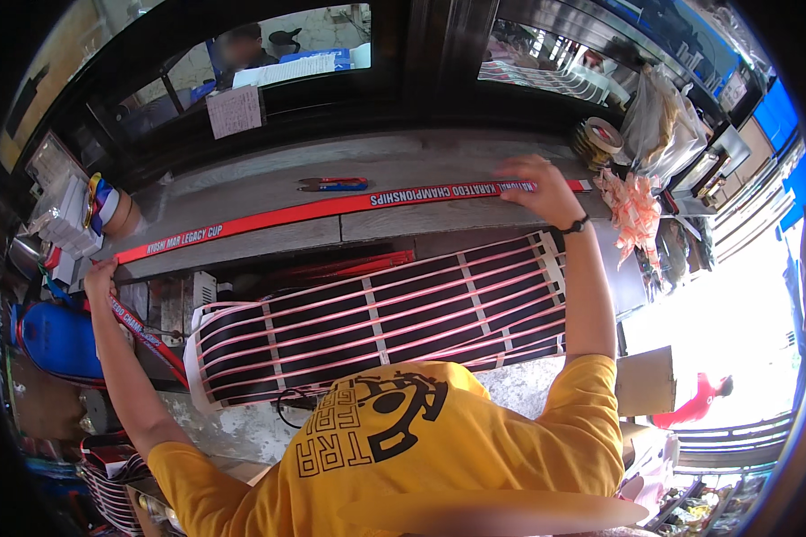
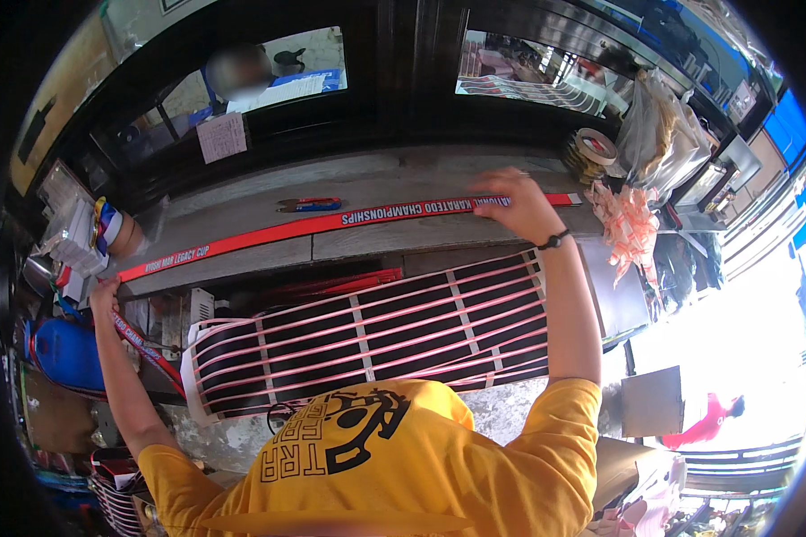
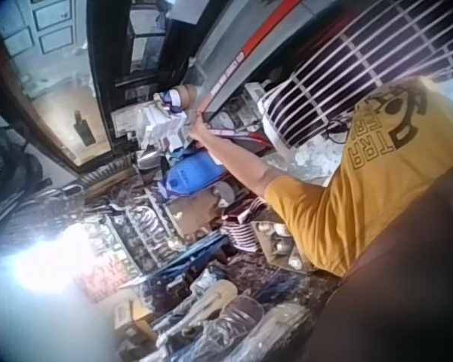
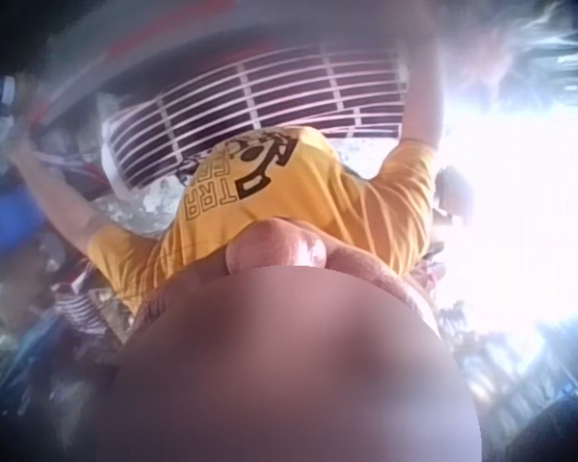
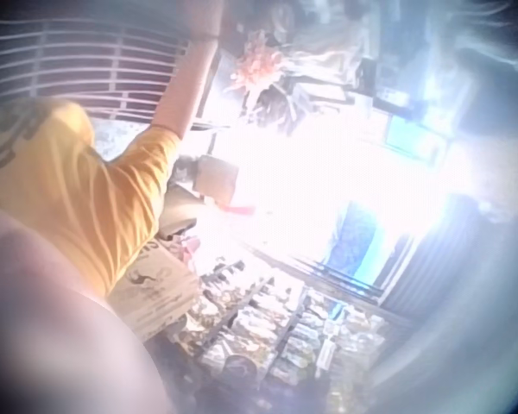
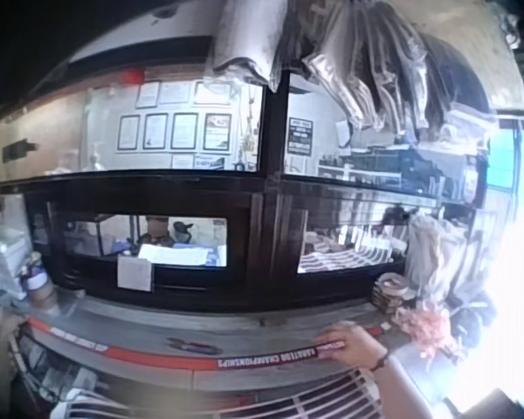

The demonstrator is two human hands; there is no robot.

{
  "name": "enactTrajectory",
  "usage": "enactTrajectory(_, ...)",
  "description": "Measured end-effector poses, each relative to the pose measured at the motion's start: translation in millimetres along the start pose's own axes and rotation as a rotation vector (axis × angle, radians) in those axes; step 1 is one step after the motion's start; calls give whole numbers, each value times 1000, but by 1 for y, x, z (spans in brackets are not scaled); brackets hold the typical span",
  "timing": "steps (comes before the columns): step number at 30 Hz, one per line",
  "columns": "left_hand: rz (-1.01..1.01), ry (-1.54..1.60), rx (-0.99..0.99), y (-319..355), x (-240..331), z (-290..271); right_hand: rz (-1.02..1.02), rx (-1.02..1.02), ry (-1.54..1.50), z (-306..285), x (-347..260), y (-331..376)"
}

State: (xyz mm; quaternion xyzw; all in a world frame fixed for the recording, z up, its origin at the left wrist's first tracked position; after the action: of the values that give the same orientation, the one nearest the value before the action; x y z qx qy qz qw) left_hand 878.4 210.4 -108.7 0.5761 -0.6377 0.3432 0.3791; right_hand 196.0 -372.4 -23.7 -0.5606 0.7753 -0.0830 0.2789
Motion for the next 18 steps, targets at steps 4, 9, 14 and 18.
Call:
enactTrajectory(4,-13,64,29,2,-5,1,-15,-156,-115,10,-15,-12)
enactTrajectory(9,46,39,24,9,-3,4,87,-168,-108,9,-15,-15)
enactTrajectory(14,99,141,138,44,17,-12,79,-118,-138,6,-33,-16)
enactTrajectory(18,197,345,150,118,75,-43,-29,-4,-107,7,-67,-33)
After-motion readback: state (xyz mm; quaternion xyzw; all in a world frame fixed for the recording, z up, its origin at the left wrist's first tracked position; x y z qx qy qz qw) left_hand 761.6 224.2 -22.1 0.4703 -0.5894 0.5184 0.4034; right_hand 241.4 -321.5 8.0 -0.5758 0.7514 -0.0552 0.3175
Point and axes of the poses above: each hand's wrist, its own y-axis away from the middle knuckle, its own z-axis out of the palm, x = y × z, the point moved 2 cm from there along -y, towards the middle knuckle, and after that the axes turned 2 degrees about z, right-handed, at the moved point
